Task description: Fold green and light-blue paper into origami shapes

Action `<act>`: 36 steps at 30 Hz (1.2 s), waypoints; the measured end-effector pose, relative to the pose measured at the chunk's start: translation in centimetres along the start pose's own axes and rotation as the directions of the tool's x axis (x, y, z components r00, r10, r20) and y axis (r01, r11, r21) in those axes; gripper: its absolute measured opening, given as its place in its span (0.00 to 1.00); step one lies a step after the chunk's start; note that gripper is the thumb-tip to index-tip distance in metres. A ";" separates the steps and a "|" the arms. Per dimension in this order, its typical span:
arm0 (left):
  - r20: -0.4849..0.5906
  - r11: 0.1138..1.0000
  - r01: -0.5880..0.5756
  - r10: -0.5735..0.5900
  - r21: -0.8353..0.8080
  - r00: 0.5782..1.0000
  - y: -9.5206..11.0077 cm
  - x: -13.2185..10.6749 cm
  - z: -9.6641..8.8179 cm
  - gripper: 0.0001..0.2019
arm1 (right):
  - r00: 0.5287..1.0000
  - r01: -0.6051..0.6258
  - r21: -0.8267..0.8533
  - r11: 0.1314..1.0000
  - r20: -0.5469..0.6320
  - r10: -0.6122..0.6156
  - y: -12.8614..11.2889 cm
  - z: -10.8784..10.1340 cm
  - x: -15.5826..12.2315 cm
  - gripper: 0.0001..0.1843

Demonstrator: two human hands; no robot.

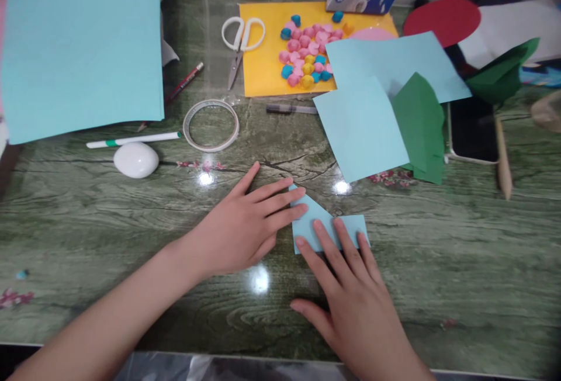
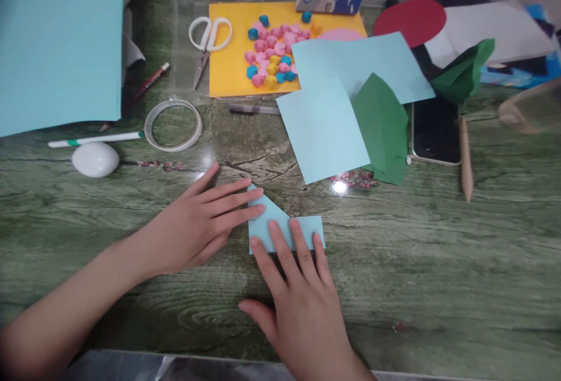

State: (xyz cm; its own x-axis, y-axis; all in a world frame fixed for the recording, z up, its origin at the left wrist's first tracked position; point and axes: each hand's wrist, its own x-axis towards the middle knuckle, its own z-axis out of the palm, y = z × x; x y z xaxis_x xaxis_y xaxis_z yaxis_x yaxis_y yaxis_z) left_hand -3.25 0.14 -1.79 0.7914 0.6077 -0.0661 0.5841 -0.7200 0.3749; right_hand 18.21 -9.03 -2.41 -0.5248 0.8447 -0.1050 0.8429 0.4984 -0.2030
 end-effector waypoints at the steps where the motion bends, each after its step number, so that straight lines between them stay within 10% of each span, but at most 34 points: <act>1: -0.004 1.000 -0.002 0.002 0.001 1.000 0.0 0.0 0.1 0.24 | 1.000 -0.001 0.000 1.000 -0.002 0.001 0.0 0.0 0.0 0.36; 36: 0.014 0.996 -0.080 0.081 -0.029 0.997 -0.4 -0.3 -0.4 0.23 | 1.000 -0.012 0.017 1.000 -0.014 0.012 -0.1 0.1 0.0 0.37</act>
State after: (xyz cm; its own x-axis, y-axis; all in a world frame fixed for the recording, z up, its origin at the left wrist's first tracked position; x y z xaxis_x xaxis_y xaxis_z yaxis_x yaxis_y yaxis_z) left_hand -3.82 0.42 -1.54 0.8385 0.5428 -0.0483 0.5130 -0.7563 0.4059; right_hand 18.11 -9.09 -2.54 -0.5127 0.8534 -0.0940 0.8470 0.4849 -0.2178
